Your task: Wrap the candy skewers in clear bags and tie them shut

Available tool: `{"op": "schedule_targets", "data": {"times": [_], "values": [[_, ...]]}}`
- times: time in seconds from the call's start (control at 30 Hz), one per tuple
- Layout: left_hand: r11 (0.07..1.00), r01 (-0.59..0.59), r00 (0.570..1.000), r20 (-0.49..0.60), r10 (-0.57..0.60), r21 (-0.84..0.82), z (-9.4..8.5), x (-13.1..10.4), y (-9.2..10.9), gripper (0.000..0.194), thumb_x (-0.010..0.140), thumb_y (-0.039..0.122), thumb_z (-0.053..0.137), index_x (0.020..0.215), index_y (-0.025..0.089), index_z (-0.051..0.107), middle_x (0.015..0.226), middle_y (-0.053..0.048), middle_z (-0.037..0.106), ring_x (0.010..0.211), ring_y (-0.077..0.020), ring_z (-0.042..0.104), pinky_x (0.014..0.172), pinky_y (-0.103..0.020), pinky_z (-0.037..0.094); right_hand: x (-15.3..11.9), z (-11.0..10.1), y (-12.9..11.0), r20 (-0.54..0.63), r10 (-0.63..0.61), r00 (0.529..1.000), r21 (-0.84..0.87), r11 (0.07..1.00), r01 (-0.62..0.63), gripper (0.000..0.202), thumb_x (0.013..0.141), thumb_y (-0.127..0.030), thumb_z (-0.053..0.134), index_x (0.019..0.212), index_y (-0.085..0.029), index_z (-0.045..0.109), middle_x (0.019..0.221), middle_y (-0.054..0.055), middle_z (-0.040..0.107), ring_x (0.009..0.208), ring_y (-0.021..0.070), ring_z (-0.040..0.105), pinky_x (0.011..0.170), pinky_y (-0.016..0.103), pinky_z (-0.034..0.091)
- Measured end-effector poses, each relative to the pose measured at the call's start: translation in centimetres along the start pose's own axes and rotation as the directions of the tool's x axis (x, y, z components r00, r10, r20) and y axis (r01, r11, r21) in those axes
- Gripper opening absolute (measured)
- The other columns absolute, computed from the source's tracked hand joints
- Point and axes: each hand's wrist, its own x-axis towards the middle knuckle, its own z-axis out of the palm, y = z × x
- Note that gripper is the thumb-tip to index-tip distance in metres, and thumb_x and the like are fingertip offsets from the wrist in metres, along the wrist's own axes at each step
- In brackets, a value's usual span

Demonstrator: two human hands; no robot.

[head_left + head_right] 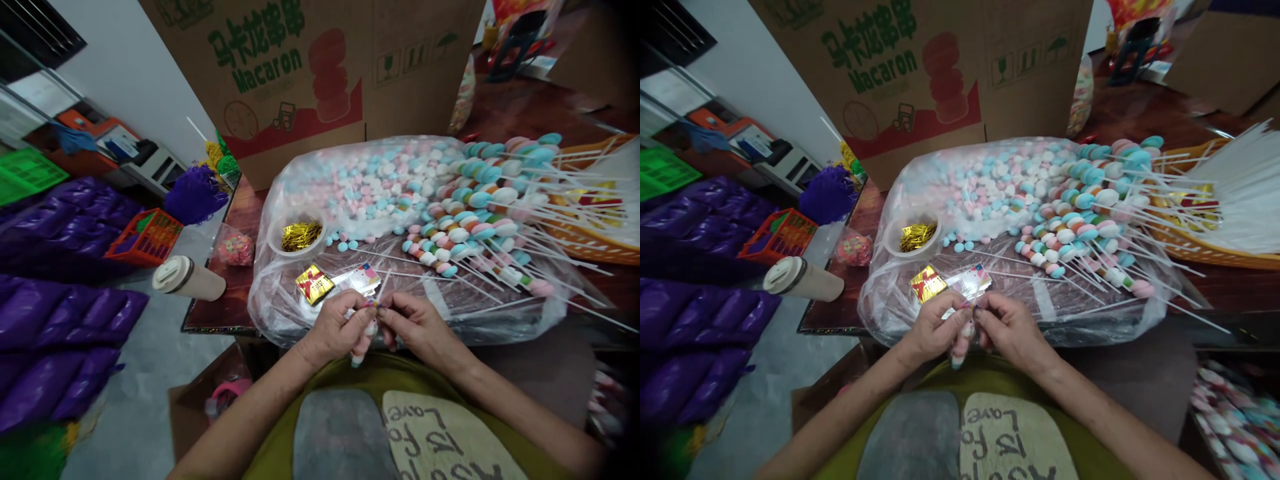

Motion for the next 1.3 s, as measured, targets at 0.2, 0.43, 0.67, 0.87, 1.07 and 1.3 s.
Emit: {"op": "schedule_targets", "data": {"times": [0.2,0.43,0.67,0.87,1.07,1.3], "values": [[0.913,0.282,0.942,0.265,-0.205,-0.296,-0.4,1.3,0.2,0.042,0.066,0.047,0.068,0.085,0.019,0.044,0.049,0.008,0.052,0.029,-0.0065,0.043,0.032,-0.017,0.033,-0.6,-0.1,-0.9,-0.017,-0.032,0.999,-0.065,0.997,0.03,0.025,0.081,-0.042,0.049,0.073,-0.018,0.05,0.053,-0.002,0.057,0.047,0.0114,0.054,0.046,0.023,0.045],[0.966,0.252,0.925,0.281,-0.255,0.048,0.3,0.1,1.1,0.045,0.076,0.06,0.047,0.063,0.017,0.042,0.041,0.007,0.04,0.032,-0.0037,0.037,0.032,-0.014,0.029,-0.9,0.3,0.2,-0.114,-0.35,0.93,-0.561,0.795,0.23,0.018,0.084,-0.027,0.041,0.074,-0.018,0.054,0.061,0.002,0.058,0.055,0.014,0.054,0.053,0.026,0.042],[0.942,0.335,0.916,0.246,-0.317,-0.036,1.0,0.3,0.6,0.041,0.081,0.055,0.04,0.068,0.017,0.046,0.049,0.004,0.051,0.029,-0.0034,0.033,0.029,-0.015,0.026,-0.2,-2.4,-2.2,-0.067,-0.713,0.698,-0.788,0.467,0.401,0.012,0.083,-0.016,0.045,0.088,-0.017,0.056,0.08,0.007,0.063,0.081,0.0184,0.059,0.071,0.03,0.047],[0.944,0.314,0.886,0.328,-0.329,0.101,0.4,1.1,1.6,0.042,0.078,0.043,0.05,0.047,0.015,0.047,0.038,0.002,0.044,0.035,-0.0068,0.04,0.036,-0.018,0.033,0.8,-3.5,-2.8,0.725,-0.427,0.54,-0.658,-0.197,0.727,0.034,0.083,-0.015,0.041,0.115,-0.013,0.052,0.105,0.01,0.063,0.108,0.0262,0.047,0.103,0.057,0.015],[0.944,0.327,0.797,0.524,-0.301,0.047,-2.0,1.5,3.0,0.036,0.074,0.045,0.056,0.053,0.016,0.054,0.042,0.002,0.048,0.032,-0.0055,0.036,0.035,-0.019,0.028,1.2,-1.8,-3.3,0.728,-0.36,0.583,-0.68,-0.281,0.677,0.022,0.086,-0.014,0.041,0.094,-0.013,0.061,0.075,0.005,0.061,0.075,0.0211,0.05,0.099,0.053,0.021],[0.872,-0.108,0.925,0.369,-0.088,0.477,-4.1,2.1,3.2,0.015,0.072,0.025,0.058,0.06,0.019,0.052,0.051,0.001,0.048,0.049,-0.0138,0.048,0.051,-0.025,0.04,2.9,0.2,-3.5,0.585,-0.274,0.763,-0.81,-0.155,0.565,0.02,0.079,-0.007,0.041,0.076,-0.014,0.06,0.07,0.01,0.061,0.073,0.0231,0.052,0.082,0.047,0.035]]}}
